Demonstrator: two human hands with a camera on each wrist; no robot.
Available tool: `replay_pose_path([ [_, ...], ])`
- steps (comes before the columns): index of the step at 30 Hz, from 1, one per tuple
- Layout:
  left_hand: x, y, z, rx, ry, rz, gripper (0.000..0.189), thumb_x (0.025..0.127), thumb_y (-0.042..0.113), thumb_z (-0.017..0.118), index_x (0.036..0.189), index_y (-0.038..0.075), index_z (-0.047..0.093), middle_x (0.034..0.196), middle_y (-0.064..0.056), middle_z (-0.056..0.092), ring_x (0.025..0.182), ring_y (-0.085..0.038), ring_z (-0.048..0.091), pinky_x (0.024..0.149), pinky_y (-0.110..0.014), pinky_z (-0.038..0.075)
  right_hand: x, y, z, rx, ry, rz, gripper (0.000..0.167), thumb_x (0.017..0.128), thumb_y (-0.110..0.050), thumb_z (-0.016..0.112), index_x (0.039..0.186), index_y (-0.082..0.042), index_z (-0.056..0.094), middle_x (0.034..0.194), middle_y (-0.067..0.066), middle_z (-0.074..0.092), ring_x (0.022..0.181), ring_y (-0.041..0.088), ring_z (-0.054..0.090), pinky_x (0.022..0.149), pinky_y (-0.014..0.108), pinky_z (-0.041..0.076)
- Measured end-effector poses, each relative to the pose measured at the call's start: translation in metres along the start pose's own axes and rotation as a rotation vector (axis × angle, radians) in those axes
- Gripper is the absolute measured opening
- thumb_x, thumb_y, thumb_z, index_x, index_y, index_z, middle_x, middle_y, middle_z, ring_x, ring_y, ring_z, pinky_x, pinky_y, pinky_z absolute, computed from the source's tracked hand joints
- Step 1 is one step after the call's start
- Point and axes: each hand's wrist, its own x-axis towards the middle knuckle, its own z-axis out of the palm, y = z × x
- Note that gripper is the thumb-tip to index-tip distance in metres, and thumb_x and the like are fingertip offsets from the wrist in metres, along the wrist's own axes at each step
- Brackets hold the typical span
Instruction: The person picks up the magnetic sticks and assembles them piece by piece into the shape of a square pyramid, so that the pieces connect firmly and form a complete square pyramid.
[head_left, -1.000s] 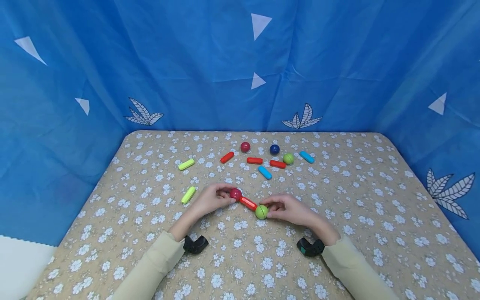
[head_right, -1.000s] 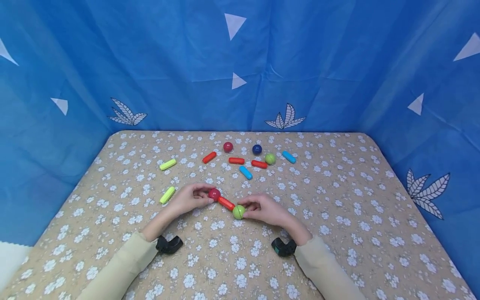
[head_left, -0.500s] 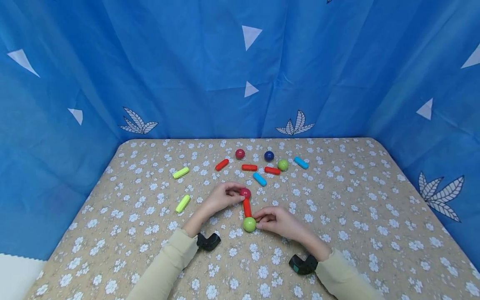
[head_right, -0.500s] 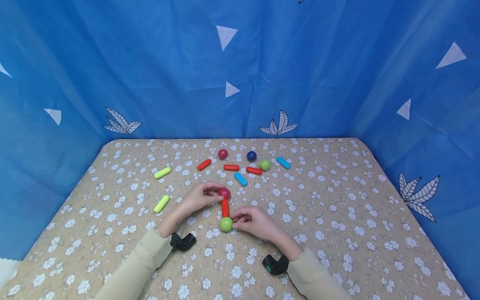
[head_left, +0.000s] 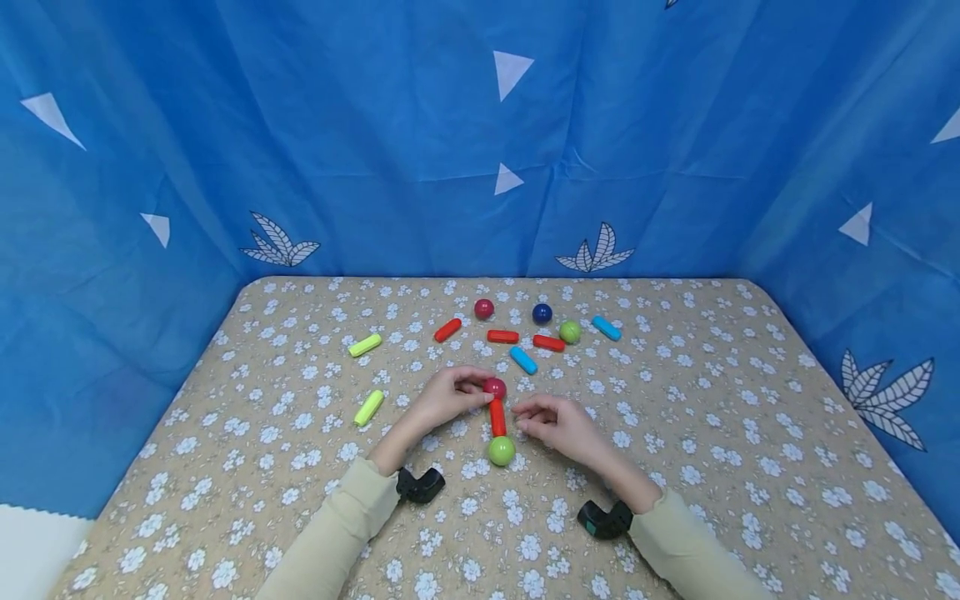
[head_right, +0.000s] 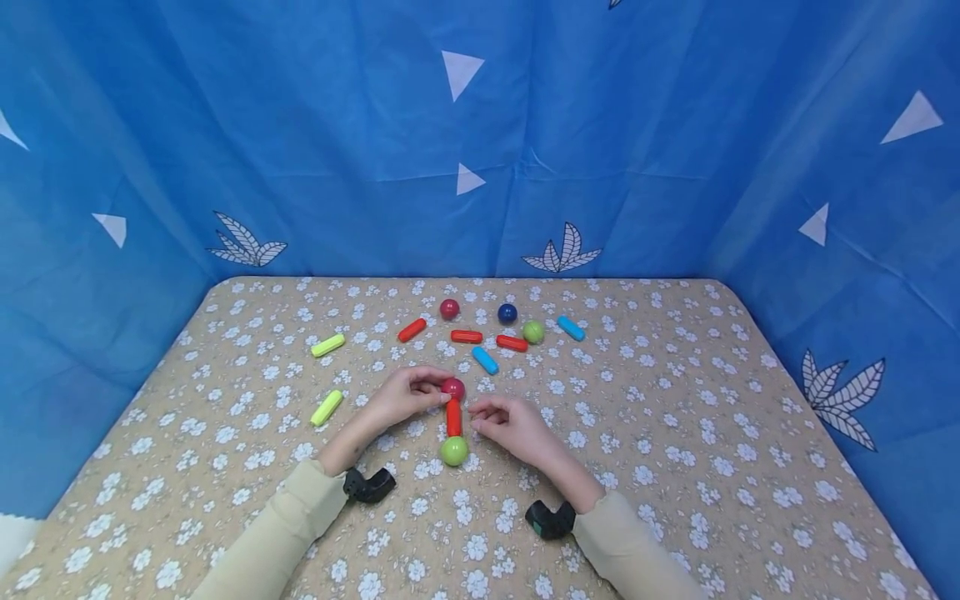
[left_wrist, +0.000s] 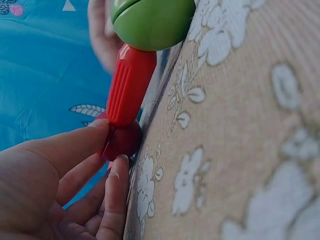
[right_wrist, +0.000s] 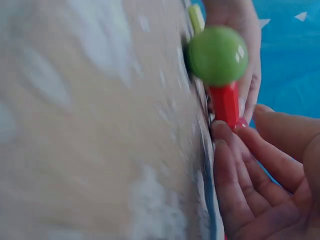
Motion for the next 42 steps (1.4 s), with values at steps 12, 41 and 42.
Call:
replay_pose_path([
  [12, -0.002, -0.004, -0.007, -0.044, 0.004, -0.005, 0.026, 0.086, 0.012, 0.069, 0.110, 0.003, 0.066, 0.103, -0.005, 0.066, 0.087, -0.017, 0.061, 0.073, -0.029, 0.050, 0.041, -0.002, 0.014, -0.060, 0.136, 0.096, 0.035, 0.087, -0.020, 0.069, 0.118, -0.005, 0.064, 0.101, 0.003, 0.065, 0.069, 0.014, 0.055, 0.059, 0.028, 0.046],
  [41, 0.091, 0.003, -0.014, 0.296, 0.142, 0.017, 0.033, 0.080, 0.008, 0.074, 0.113, 0.005, 0.067, 0.106, -0.007, 0.063, 0.092, -0.020, 0.057, 0.078, -0.032, 0.048, 0.050, 0.001, 0.017, -0.036, 0.121, 0.093, 0.033, 0.085, -0.024, 0.071, 0.113, -0.007, 0.067, 0.088, 0.000, 0.062, 0.065, 0.014, 0.053, 0.056, 0.028, 0.043],
  [42, 0.093, 0.004, -0.013, 0.300, 0.143, 0.012, 0.032, 0.080, 0.008, 0.073, 0.111, 0.005, 0.067, 0.106, -0.007, 0.062, 0.092, -0.020, 0.057, 0.077, -0.032, 0.048, 0.051, 0.001, 0.016, -0.034, 0.119, 0.090, 0.034, 0.085, -0.025, 0.071, 0.113, -0.007, 0.067, 0.090, 0.000, 0.062, 0.065, 0.014, 0.054, 0.056, 0.028, 0.044],
])
